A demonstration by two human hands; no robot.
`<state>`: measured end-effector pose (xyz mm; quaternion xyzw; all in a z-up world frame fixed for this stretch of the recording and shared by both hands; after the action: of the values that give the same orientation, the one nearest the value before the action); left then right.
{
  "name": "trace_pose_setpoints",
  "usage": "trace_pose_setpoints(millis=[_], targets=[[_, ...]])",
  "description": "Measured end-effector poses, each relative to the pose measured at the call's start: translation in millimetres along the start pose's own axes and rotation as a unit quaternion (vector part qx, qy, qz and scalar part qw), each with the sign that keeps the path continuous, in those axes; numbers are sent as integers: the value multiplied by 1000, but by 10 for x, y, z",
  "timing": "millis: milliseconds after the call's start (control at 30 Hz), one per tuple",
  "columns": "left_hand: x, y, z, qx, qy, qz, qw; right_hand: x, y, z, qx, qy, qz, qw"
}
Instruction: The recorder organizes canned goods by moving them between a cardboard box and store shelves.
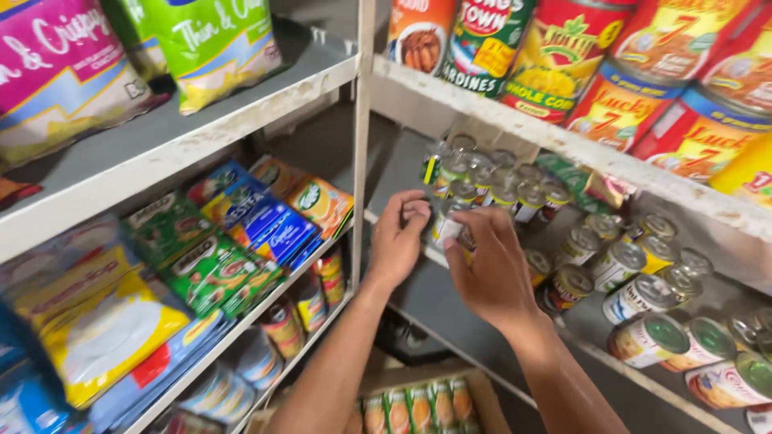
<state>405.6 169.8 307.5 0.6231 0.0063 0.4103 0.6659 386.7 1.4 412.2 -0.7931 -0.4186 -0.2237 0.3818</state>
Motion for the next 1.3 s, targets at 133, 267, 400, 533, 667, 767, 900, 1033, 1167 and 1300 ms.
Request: trace_pose_setpoints(millis=[133, 267, 400, 533, 667, 767, 900, 1033, 1167, 1300], targets=[[342, -419, 65, -36, -5, 19, 999, 164, 196, 79, -51, 34, -66, 996], [640, -773, 96, -41, -6, -41, 998, 463, 468, 246, -102, 12, -34, 994], [997, -1131, 123, 46, 16, 86, 995, 792, 743, 486, -142, -63, 44, 987], [980, -1011, 276, 72, 17, 78, 994, 1088, 1019, 823, -191, -109, 79, 972], [1016, -1162, 296, 50, 0, 7, 999, 1266, 1304, 1064, -269, -178, 137, 937], [971, -1155, 427, 81, -72, -31, 994, 1261, 1494, 1043, -303, -227, 184, 907], [997, -1259, 457, 146, -138, -37, 979, 1233, 1356, 1000, -271, -225, 235, 906], [1012, -1461, 438, 134, -131, -35, 982, 1247, 1340, 954, -261, -222, 242, 908], [1030, -1471, 354, 120, -97, -4, 988, 1280, 1154, 905, -270, -213, 233, 910], [864, -1064, 314, 141, -47, -32, 988, 1361, 1180, 845, -234, -182, 228, 927]])
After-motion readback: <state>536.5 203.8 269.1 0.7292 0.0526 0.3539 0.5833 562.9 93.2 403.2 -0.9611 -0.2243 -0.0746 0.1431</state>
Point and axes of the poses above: each hand's wrist, its own x-axis towards the middle knuckle, its own z-axis out of the palm, y = z × x, the point moved 6 cm from there along x, towards the middle knuckle, and after that the axes turned 3 degrees about z, right-handed, at the moved point
